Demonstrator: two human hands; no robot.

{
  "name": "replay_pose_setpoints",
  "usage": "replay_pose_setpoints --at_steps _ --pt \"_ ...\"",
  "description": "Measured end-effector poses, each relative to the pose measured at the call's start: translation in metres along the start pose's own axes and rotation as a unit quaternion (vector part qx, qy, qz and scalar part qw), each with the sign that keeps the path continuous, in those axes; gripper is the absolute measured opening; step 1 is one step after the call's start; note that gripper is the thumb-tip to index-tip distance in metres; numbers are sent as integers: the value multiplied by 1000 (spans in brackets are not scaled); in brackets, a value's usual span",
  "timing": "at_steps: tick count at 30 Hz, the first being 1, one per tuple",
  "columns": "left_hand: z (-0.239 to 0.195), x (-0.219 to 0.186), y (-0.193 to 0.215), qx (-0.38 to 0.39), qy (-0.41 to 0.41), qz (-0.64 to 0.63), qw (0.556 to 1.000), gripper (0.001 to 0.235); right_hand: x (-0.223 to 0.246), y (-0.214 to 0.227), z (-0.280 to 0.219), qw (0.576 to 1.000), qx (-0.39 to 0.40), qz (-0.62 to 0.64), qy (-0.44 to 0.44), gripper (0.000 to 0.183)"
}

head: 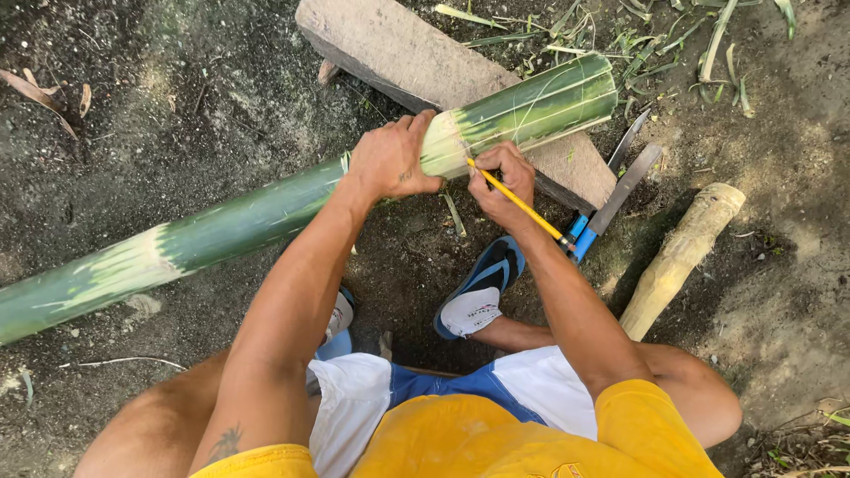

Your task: The person uses a machete and a wooden mallet to split a long bamboo pole into thin strips. They mark the bamboo with a pencil, then repeatedly strike the machete to split the pole into halves and then into smaller sections.

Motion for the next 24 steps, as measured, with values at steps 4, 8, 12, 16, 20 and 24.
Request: replay_pose_setpoints --at_steps 4,8,12,16,20,24 --pt "5 8 0 35 14 -10 999 103 -4 -7 6 999 10 -45 21 18" --pt "8 8 0 50 26 -16 998 103 -5 -10 8 995 9 -80 64 21" --pt "6 5 1 39 16 -19 999 103 -3 -9 9 995 4 -79 69 23" --pt "6 3 4 33 13 -17 999 104 1 -5 13 995 31 -67 68 22" --pt "7 7 -5 76 41 -26 996 103 -5 -5 8 998 -9 -47 29 18" --pt "8 20 -36 188 70 -156 967 101 -9 10 3 996 -31 60 -58 14"
Point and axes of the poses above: each hand's wrist, its own z-axis towards the middle knuckle, its own y-axis out of the back of the hand, x = y × z, the point moved 7 cm from there along z, towards the middle knuckle, and after that the axes turned 3 degrees about -y, right-handed, at the moved point
